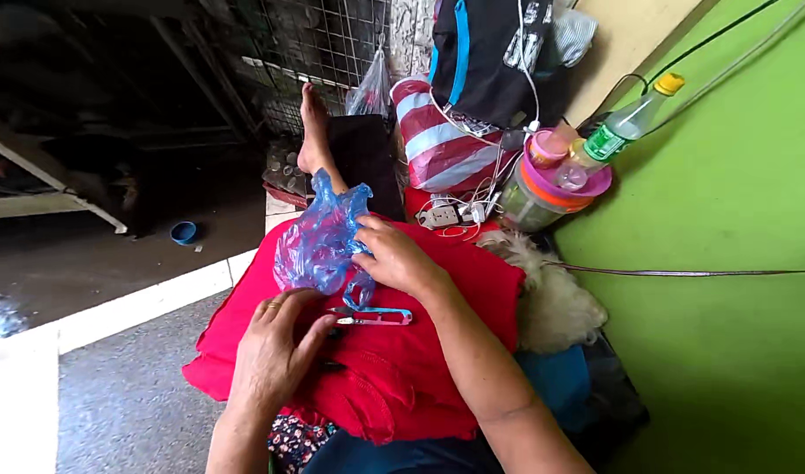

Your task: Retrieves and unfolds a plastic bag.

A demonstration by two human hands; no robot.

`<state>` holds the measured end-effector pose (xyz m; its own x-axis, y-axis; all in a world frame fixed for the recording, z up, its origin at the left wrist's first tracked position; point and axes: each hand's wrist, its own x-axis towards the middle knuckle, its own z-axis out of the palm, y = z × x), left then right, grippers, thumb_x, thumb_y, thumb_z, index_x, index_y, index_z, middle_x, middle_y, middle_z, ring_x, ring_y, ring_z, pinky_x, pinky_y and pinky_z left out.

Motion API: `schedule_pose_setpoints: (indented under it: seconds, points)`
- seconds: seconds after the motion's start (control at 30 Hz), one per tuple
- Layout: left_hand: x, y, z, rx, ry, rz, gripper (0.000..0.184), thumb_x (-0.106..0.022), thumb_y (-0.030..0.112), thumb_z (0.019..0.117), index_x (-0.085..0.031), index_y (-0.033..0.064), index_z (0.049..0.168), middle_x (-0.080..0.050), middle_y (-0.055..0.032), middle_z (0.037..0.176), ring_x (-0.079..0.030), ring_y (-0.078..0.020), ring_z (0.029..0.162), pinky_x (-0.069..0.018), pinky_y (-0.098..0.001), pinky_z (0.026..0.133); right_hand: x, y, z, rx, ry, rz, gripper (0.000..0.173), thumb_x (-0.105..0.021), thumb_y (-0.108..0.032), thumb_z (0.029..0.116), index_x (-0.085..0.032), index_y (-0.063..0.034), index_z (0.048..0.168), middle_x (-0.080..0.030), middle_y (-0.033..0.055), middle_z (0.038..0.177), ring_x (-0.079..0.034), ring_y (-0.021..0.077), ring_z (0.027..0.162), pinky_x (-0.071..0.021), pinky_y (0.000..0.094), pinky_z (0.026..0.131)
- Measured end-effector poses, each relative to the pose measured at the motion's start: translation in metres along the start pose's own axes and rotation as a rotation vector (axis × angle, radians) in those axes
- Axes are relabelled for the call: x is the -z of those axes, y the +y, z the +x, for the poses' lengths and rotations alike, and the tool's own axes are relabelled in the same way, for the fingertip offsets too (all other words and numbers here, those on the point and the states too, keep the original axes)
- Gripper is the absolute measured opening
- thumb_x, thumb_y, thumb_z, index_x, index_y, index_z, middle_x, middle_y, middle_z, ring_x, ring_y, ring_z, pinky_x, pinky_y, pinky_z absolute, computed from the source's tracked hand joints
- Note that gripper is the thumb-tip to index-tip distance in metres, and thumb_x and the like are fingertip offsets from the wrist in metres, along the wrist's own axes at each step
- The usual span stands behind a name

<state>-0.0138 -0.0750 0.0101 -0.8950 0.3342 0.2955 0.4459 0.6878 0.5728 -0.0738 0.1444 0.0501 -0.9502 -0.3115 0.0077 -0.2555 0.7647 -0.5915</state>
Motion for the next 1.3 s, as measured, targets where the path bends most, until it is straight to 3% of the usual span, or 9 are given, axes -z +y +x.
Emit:
schedule_pose_setpoints:
  seconds: [0.17, 0.3, 0.47, 0.53, 0.67, 0.77, 1.0, 1.1, 1.3]
  points:
    - [0.003, -0.004, 0.003, 0.138, 0.040, 0.101, 0.048, -0.055, 0.039, 0.0990, -0.072, -0.0055, 0.104, -0.071, -0.0278, 0.100, -0.068, -0.0483, 0.098, -0.0502, -0.0660, 0.083, 0.006, 0.009, -0.001, 0.028, 0.136, 0.173, 0.022, -0.060, -0.003, 0.0990, -0.068, 0.0128, 0.112, -0.063, 0.0284, 0.130, -0.062, 0.0363, 0.123, -0.0491, 0.0460, 0.105]
    - [0.013, -0.015, 0.001, 0.255, 0.226, 0.034, 0.034, -0.049, 0.021, 0.1028, -0.069, -0.0062, 0.103, -0.072, -0.0224, 0.090, -0.071, -0.0342, 0.084, -0.0547, -0.0545, 0.077, 0.011, 0.019, 0.000, -0.001, 0.280, 0.249, 0.024, -0.055, -0.004, 0.1018, -0.068, 0.0120, 0.113, -0.065, 0.0280, 0.125, -0.063, 0.0348, 0.119, -0.0496, 0.0448, 0.103]
    - [0.018, -0.014, -0.001, 0.222, 0.521, -0.088, 0.035, -0.048, 0.022, 0.1062, -0.063, -0.0091, 0.114, -0.064, -0.0235, 0.109, -0.065, -0.0237, 0.096, -0.0543, -0.0378, 0.086, 0.010, 0.019, -0.001, -0.048, 0.332, 0.240, 0.025, -0.058, -0.012, 0.1025, -0.068, 0.0108, 0.101, -0.067, 0.0243, 0.111, -0.065, 0.0286, 0.100, -0.0518, 0.0414, 0.090]
    - [0.015, -0.001, 0.002, 0.169, 0.478, -0.129, 0.041, -0.053, 0.029, 0.1035, -0.062, -0.0095, 0.115, -0.064, -0.0211, 0.107, -0.067, -0.0213, 0.093, -0.0574, -0.0376, 0.082, 0.006, 0.015, -0.001, -0.031, 0.337, 0.208, 0.024, -0.059, -0.011, 0.1017, -0.067, 0.0111, 0.097, -0.067, 0.0245, 0.108, -0.065, 0.0286, 0.096, -0.0519, 0.0413, 0.087]
    - [0.000, 0.020, 0.019, 0.349, 0.159, -0.051, 0.080, -0.083, 0.037, 0.0810, -0.049, -0.0039, 0.141, -0.058, -0.0302, 0.129, -0.063, -0.0470, 0.110, -0.0530, -0.0640, 0.083, 0.006, 0.010, -0.004, -0.008, 0.333, 0.181, 0.024, -0.060, -0.012, 0.1014, -0.068, 0.0108, 0.098, -0.068, 0.0242, 0.109, -0.066, 0.0283, 0.099, -0.0519, 0.0404, 0.087]
    - [0.010, 0.005, 0.020, 0.354, 0.167, -0.061, 0.047, -0.061, 0.005, 0.0958, -0.048, -0.0096, 0.138, -0.060, -0.0313, 0.124, -0.065, -0.0429, 0.107, -0.0541, -0.0591, 0.088, 0.014, 0.018, -0.006, -0.013, 0.307, 0.214, 0.019, -0.063, -0.007, 0.0988, -0.067, 0.0111, 0.101, -0.066, 0.0259, 0.116, -0.065, 0.0308, 0.104, -0.0514, 0.0426, 0.091]
    - [0.051, -0.010, 0.005, 0.508, 0.217, -0.763, 0.025, -0.040, 0.018, 0.1062, -0.061, 0.0133, 0.093, -0.064, 0.0081, 0.082, -0.062, -0.0005, 0.070, -0.0557, -0.0206, 0.068, 0.016, 0.026, -0.002, -0.016, 0.326, 0.286, 0.021, -0.062, 0.004, 0.0934, -0.068, 0.0052, 0.113, -0.063, 0.0231, 0.129, -0.065, 0.0249, 0.109, -0.0549, 0.0351, 0.092]
    - [0.050, -0.011, 0.004, 0.310, 0.184, -1.163, 0.031, -0.046, 0.028, 0.1002, -0.068, 0.0253, 0.078, -0.069, 0.0110, 0.084, -0.065, -0.0005, 0.079, -0.0553, -0.0188, 0.072, 0.016, 0.017, 0.001, 0.107, 0.457, 0.217, 0.021, -0.055, 0.006, 0.0948, -0.072, 0.0039, 0.106, -0.066, 0.0228, 0.123, -0.064, 0.0253, 0.116, -0.0512, 0.0340, 0.098]
    - [0.069, 0.003, 0.006, -0.179, 0.310, -1.706, 0.023, -0.054, 0.020, 0.1022, -0.076, 0.0138, 0.107, -0.075, 0.0044, 0.086, -0.073, -0.0081, 0.086, -0.0596, -0.0269, 0.087, 0.011, -0.001, 0.005, 0.239, 0.304, 0.132, 0.018, -0.062, -0.002, 0.0959, -0.075, 0.0004, 0.109, -0.069, 0.0189, 0.107, -0.068, 0.0261, 0.098, -0.0552, 0.0398, 0.088]
